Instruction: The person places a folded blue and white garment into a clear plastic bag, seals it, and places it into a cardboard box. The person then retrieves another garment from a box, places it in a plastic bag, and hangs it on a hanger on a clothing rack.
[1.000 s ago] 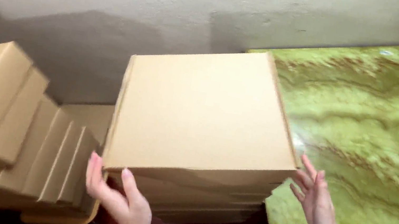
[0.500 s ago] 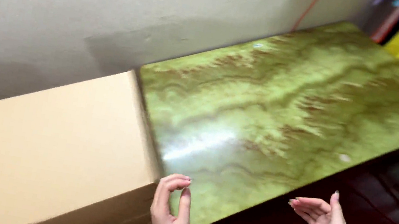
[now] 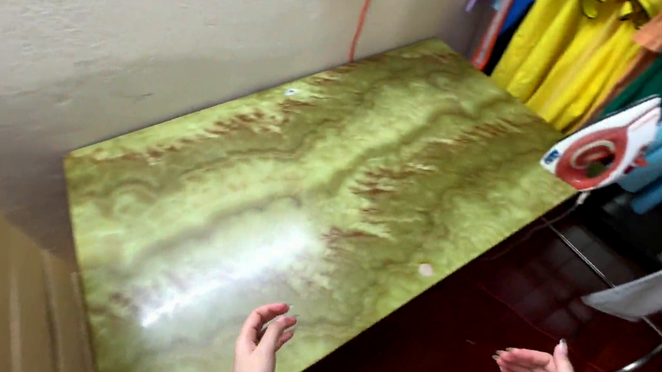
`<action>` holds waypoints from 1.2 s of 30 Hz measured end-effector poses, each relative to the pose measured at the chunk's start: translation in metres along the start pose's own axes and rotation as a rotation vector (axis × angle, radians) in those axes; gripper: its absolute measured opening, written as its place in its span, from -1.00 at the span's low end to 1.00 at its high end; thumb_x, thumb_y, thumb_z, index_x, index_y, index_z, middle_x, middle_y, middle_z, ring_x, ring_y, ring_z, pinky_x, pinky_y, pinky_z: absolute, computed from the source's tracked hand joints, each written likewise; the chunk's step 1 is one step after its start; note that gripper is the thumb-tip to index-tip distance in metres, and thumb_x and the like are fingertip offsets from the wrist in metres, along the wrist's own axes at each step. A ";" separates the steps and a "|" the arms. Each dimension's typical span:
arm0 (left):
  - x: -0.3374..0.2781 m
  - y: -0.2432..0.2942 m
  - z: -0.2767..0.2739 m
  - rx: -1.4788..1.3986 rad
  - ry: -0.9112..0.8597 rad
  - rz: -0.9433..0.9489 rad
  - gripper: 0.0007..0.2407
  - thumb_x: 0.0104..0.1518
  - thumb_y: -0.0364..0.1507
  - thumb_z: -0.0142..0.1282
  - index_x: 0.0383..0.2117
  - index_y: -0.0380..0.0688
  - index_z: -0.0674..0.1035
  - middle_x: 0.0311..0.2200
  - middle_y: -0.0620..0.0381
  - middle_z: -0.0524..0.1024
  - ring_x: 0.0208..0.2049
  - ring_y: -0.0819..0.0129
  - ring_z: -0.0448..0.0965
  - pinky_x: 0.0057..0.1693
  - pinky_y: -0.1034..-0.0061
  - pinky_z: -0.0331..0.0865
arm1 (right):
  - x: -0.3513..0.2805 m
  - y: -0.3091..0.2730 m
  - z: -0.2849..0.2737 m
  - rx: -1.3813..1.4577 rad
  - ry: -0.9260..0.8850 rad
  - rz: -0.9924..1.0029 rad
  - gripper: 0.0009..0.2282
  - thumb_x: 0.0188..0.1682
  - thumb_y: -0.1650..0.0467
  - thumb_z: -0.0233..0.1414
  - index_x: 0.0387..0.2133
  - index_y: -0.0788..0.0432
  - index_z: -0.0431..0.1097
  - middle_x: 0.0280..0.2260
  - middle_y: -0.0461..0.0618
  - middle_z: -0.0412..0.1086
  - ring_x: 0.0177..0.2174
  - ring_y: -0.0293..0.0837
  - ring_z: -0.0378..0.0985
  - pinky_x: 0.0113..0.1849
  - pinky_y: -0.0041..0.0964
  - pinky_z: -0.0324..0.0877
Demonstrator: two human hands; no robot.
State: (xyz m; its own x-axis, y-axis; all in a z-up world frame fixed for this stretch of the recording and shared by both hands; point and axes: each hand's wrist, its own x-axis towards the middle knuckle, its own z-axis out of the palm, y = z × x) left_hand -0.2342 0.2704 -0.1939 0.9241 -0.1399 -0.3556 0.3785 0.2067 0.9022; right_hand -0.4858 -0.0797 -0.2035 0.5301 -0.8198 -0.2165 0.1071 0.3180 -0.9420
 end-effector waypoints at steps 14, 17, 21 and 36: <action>0.113 0.015 0.171 0.028 -0.021 0.009 -0.78 0.24 -0.51 0.12 -0.02 -0.28 0.63 0.06 -0.01 0.63 0.06 0.17 0.71 0.19 0.30 0.58 | 0.155 -0.047 -0.002 0.008 0.079 -0.066 -0.71 0.30 0.42 -0.04 -0.15 0.56 0.49 -0.20 0.49 0.55 -0.15 0.30 0.65 0.00 0.13 0.54; 0.145 0.021 0.209 0.012 -0.010 0.009 -0.77 0.23 -0.51 0.14 -0.01 -0.27 0.63 0.07 0.02 0.62 0.08 0.27 0.66 0.22 0.31 0.56 | 0.201 -0.072 0.008 -0.012 0.053 -0.081 -0.72 0.29 0.43 -0.04 -0.16 0.56 0.49 -0.21 0.47 0.55 -0.16 0.28 0.65 0.00 0.12 0.54; 0.183 0.034 0.255 0.044 -0.006 0.006 -0.75 0.18 -0.51 0.18 -0.02 -0.24 0.66 0.08 0.07 0.60 0.11 0.34 0.61 0.27 0.35 0.53 | 0.252 -0.093 0.021 -0.013 0.062 -0.085 -0.74 0.30 0.46 -0.05 -0.13 0.57 0.47 -0.20 0.49 0.53 -0.14 0.28 0.62 0.03 0.14 0.53; 0.237 0.038 0.258 -0.070 0.313 0.101 -0.78 0.17 -0.47 0.23 -0.05 -0.14 0.70 0.03 0.14 0.65 0.09 0.39 0.62 0.22 0.39 0.45 | 0.466 -0.044 0.079 -0.011 -0.231 0.060 -0.83 0.31 0.47 -0.02 -0.04 0.43 0.40 -0.14 0.45 0.49 -0.12 0.25 0.59 0.05 0.13 0.51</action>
